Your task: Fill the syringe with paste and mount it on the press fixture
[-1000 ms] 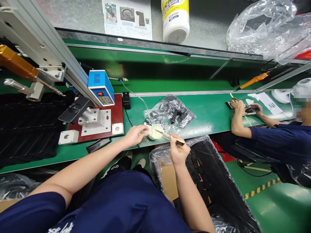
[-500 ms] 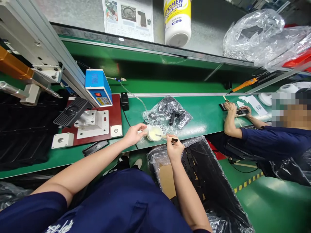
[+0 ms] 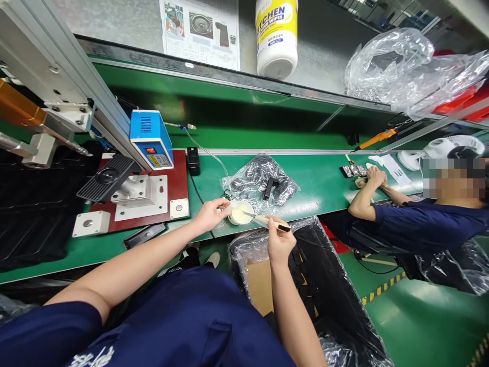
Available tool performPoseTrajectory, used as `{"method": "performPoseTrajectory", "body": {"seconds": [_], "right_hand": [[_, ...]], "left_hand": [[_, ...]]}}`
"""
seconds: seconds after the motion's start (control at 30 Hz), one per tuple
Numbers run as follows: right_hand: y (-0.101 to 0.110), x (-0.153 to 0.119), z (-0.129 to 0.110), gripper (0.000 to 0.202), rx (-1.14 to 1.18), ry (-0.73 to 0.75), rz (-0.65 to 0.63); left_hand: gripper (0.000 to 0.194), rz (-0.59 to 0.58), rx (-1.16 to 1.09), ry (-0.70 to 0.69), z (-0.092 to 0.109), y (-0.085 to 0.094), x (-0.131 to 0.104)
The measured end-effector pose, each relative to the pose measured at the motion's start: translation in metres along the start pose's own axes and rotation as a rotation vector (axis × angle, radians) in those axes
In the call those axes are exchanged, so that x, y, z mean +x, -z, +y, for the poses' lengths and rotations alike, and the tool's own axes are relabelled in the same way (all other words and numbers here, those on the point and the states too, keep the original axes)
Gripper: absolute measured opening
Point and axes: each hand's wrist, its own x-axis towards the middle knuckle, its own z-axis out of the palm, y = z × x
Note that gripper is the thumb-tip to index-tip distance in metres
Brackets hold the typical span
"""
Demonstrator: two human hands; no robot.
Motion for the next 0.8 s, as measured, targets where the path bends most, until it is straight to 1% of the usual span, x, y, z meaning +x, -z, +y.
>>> {"method": "performPoseTrajectory", "body": {"seconds": [0.13,0.23,0.37,0.5,0.6,0.7,0.8], "right_hand": [[0.007,0.006,-0.012,0.028,0.091,-0.056,0.048],[0.013,0.011,-0.022,0.029,0.116,-0.091,0.091],[0.019,0.014,-0.035,0.027,0.132,-0.069,0.132],[0.023,0.013,-0.054,0.024,0.148,-0.038,0.157],[0.025,0.01,-0.072,0.02,0.194,-0.006,0.187],[0.026,0.008,-0.083,0.017,0.25,0.002,0.191],[0.027,0.005,-0.087,0.015,0.252,-0.015,0.19]], "left_hand": [[0.027,0.024,0.032,-0.003,-0.004,0.001,-0.002],[0.023,0.025,0.115,0.002,-0.006,0.0,-0.003],[0.021,-0.007,0.221,0.005,-0.006,-0.006,-0.003],[0.021,-0.034,0.254,-0.018,-0.005,-0.014,-0.001],[0.02,-0.053,0.193,-0.018,-0.002,-0.018,-0.001],[0.023,-0.053,0.016,0.018,0.001,-0.025,-0.001],[0.026,-0.068,-0.166,0.041,0.005,-0.031,-0.001]]}}
